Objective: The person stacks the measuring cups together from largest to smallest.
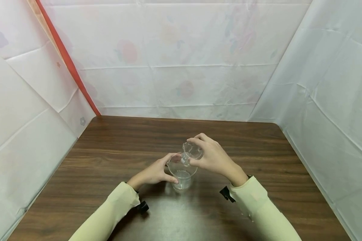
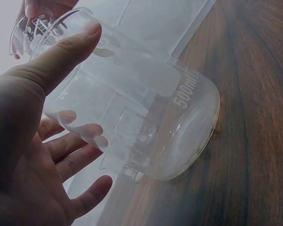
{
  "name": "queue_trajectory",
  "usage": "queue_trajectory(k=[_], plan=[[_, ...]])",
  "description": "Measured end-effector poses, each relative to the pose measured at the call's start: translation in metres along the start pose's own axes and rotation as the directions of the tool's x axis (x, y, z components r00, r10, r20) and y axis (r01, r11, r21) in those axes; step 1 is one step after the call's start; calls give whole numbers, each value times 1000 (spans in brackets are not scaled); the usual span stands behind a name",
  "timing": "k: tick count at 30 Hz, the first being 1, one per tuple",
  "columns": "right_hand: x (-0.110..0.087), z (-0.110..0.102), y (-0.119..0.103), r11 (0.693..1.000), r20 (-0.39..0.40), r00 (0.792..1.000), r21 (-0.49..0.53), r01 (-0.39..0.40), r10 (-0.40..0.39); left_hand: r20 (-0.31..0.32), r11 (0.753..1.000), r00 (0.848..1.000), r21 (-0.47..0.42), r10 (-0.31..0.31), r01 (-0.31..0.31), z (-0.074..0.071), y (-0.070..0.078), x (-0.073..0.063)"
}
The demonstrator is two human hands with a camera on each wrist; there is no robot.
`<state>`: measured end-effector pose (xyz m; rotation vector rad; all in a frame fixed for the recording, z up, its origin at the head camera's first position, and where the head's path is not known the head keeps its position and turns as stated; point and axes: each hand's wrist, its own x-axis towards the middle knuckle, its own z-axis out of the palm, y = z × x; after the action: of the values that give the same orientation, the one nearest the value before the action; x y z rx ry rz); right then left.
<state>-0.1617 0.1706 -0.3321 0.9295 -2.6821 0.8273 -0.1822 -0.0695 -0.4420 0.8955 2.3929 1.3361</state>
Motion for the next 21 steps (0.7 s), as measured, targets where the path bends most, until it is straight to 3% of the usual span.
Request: queue_trajectory(k=[21], plan=[[6,5,-5,999,118,992,-15,40,-38,4,998,998,37,-55,55,0,-2,0]])
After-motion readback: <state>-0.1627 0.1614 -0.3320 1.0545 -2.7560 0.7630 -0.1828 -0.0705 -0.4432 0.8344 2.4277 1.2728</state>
